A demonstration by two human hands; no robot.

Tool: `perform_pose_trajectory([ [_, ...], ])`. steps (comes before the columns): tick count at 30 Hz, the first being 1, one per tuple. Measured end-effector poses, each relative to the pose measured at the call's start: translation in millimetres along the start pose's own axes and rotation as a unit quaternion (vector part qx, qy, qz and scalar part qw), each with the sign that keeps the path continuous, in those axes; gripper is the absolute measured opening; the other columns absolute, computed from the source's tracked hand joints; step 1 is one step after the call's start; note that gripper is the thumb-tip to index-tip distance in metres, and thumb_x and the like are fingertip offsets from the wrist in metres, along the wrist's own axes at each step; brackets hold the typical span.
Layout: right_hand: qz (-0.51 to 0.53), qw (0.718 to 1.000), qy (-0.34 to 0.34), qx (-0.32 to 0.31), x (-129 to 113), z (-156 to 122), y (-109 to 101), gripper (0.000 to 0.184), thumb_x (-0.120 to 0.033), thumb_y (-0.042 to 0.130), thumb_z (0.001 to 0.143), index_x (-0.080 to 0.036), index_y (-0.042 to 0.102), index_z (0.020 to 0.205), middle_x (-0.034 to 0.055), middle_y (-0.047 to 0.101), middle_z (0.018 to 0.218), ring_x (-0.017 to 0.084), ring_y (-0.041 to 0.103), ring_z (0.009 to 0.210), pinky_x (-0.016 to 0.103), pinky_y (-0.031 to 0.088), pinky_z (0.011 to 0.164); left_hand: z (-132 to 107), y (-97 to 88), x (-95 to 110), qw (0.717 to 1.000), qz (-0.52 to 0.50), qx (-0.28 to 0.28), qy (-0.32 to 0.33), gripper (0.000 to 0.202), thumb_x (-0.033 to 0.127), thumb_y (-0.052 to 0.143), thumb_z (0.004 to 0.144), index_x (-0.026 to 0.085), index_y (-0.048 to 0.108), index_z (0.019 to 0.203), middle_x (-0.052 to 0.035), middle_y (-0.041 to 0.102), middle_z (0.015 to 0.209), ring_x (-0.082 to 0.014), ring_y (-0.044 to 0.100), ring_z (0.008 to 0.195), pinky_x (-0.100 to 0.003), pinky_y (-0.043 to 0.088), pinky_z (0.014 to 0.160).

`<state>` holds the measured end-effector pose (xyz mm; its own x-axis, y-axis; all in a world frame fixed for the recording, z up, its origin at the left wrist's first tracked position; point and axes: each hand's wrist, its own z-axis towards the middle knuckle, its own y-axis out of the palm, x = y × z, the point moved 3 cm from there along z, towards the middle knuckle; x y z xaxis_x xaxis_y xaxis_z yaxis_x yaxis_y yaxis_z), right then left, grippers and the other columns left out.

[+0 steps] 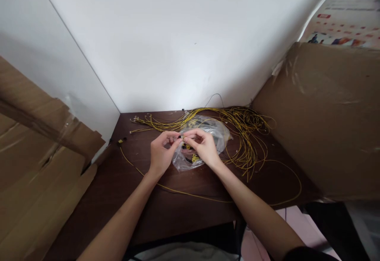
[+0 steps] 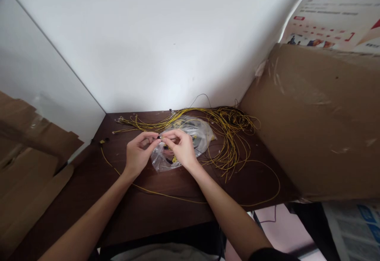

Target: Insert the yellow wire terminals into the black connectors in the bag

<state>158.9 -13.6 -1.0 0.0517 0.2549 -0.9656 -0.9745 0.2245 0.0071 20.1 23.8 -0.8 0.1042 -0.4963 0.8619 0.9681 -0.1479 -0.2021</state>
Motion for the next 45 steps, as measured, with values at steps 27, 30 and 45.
perform_pose_trajectory([
  [27,-0.277,0.947,-0.162,-0.031,-28,-8,-1,0.008,-0.016,0.050,0.079,-0.017,0.056,0.075,0.0012,0.052,0.072,0.013,0.049,0.069,0.023,0.039,0.062,0,2.4,0,0.999,0.015,-0.049,0.003,0.016,0.026,0.063,0.072,0.016,0.065,0.084,0.0009,0.052,0.062,-0.0096,0.044,0.056,-0.021,0.038,0.054],
  [30,-0.279,0.945,-0.169,-0.027,-29,-8,-2,0.008,-0.015,0.049,0.078,-0.017,0.055,0.075,0.0014,0.051,0.073,0.013,0.048,0.068,0.024,0.038,0.063,-1,2.5,-1,0.998,0.022,-0.055,0.004,0.016,0.026,0.063,0.071,0.017,0.066,0.083,0.0017,0.050,0.059,-0.0095,0.042,0.054,-0.020,0.036,0.052],
  [45,-0.209,0.966,-0.152,-0.034,-24,-6,-2,0.010,-0.021,0.051,0.082,-0.017,0.061,0.082,0.0025,0.054,0.076,0.013,0.052,0.069,0.025,0.043,0.063,2,1.4,-2,0.998,-0.044,-0.049,0.017,0.011,0.020,0.065,0.070,0.016,0.067,0.080,-0.0034,0.063,0.079,-0.0099,0.049,0.063,-0.023,0.040,0.059],
])
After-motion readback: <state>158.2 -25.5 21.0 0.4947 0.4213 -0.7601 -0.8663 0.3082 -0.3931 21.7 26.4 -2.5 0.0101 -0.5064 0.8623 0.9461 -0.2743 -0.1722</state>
